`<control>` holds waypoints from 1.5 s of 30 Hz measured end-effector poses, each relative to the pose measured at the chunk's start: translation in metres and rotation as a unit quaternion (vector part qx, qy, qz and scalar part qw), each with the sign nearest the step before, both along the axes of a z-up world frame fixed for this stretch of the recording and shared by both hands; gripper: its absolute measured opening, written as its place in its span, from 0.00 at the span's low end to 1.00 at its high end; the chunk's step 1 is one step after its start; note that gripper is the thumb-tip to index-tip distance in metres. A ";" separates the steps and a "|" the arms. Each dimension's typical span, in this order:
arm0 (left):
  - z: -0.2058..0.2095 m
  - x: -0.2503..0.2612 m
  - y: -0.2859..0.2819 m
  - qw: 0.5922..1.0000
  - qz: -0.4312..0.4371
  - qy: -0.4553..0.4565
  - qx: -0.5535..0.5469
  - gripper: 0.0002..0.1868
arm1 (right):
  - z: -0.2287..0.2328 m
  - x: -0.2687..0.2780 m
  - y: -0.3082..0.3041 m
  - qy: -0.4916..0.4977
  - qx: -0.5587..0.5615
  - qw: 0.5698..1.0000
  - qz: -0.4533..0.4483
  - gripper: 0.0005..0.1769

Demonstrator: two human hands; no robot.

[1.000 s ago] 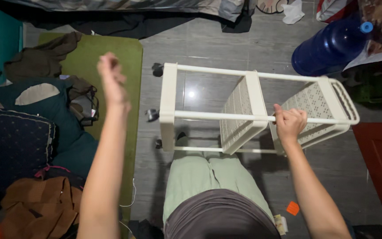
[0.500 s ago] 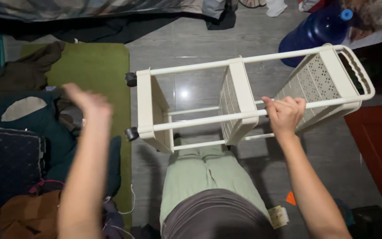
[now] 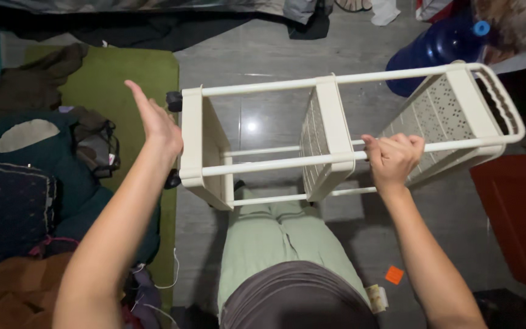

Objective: The person assembles a white plastic three-tier storage cart with wheels. They attach the vertical frame to the base, insert the three perforated trays into the frame, and then repeatedly remove and reinsert the trays while adjusting the cart's orientation.

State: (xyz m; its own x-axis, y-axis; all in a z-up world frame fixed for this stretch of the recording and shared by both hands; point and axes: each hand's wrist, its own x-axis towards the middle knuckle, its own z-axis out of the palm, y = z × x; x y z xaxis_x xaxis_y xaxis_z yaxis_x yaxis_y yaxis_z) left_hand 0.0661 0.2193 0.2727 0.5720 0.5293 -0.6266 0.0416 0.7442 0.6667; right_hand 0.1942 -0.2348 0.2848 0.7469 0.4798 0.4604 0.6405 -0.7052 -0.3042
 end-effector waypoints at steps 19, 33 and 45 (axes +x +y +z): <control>-0.063 -0.107 -0.074 0.756 -0.220 0.041 0.616 0.54 | -0.014 0.066 -0.015 0.209 -0.010 0.968 -0.136 0.30; -0.104 -0.092 -0.076 0.838 -0.040 0.174 0.516 0.31 | -0.013 0.091 -0.002 0.204 0.213 0.956 -0.010 0.18; -0.193 -0.120 -0.043 0.899 -0.023 0.219 0.378 0.34 | -0.183 -0.116 -0.066 0.342 -0.266 0.894 0.111 0.29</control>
